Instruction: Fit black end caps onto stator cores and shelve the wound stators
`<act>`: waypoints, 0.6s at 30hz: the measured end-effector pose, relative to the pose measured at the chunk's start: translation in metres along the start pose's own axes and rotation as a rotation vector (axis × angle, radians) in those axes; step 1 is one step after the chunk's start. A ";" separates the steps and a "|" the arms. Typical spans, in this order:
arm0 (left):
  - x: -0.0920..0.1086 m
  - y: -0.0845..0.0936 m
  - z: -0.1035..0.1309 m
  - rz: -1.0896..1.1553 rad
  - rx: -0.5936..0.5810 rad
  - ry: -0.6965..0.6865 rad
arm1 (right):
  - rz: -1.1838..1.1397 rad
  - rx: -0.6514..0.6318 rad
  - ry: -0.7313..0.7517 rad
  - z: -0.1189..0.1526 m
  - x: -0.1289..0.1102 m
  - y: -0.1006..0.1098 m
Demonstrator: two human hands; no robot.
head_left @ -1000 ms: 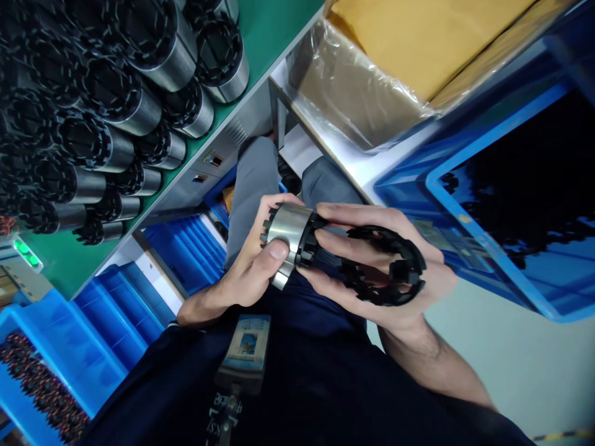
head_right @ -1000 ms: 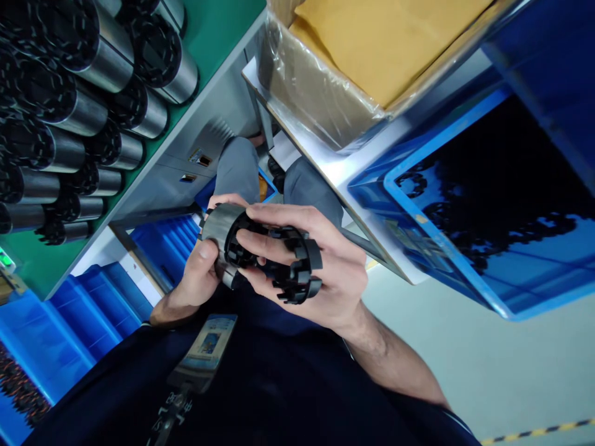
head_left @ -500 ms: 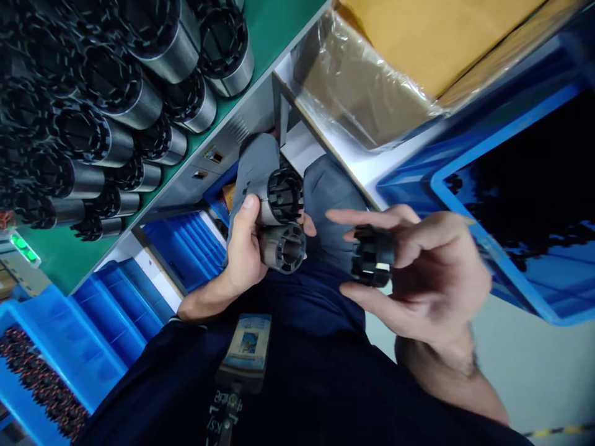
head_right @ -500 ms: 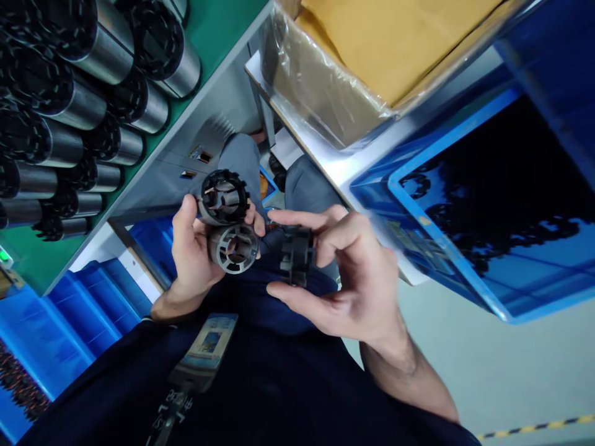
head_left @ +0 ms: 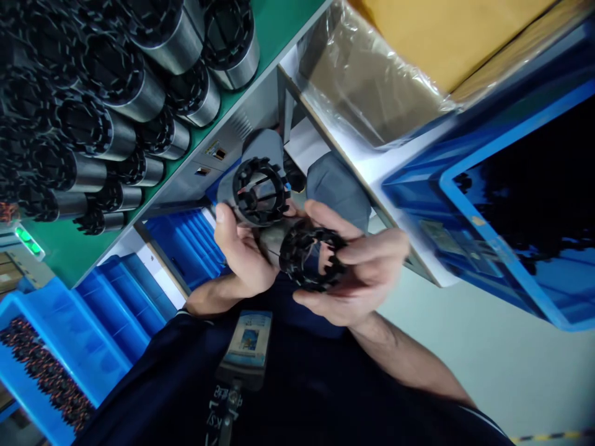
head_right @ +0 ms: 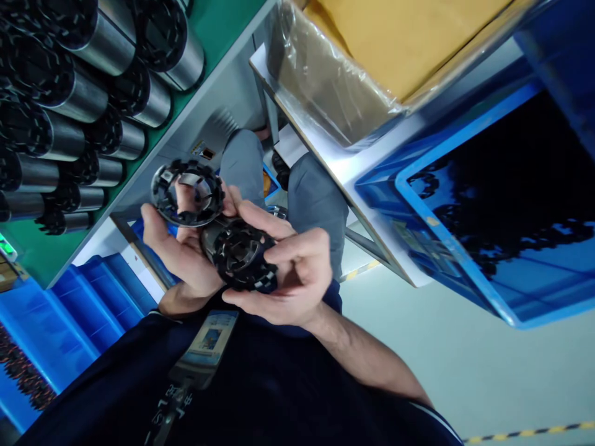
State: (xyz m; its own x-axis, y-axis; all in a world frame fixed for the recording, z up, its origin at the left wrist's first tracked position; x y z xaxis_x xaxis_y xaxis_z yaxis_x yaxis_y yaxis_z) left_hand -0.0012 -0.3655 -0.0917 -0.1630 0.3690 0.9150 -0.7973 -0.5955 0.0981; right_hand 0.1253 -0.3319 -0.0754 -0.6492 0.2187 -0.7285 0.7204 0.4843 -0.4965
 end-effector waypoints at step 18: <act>0.026 0.089 0.014 -0.252 -0.003 -0.245 | 0.462 -0.193 0.015 -0.016 -0.013 -0.005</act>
State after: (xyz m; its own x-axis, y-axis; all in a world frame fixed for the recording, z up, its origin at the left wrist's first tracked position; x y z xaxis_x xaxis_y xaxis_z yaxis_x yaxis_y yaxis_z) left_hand -0.0687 -0.4188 -0.0538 0.1834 0.3219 0.9288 -0.7967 -0.5048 0.3323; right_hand 0.1257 -0.3236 -0.0558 -0.2778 0.4589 -0.8440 0.8760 0.4816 -0.0265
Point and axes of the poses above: each hand's wrist, its own z-axis away from the middle knuckle, its own y-axis out of the back of the hand, x = y × z, the point moved 8 cm from there along -z, towards the middle knuckle, and after that the axes turned 11 degrees about -z, right-handed, at the moved point
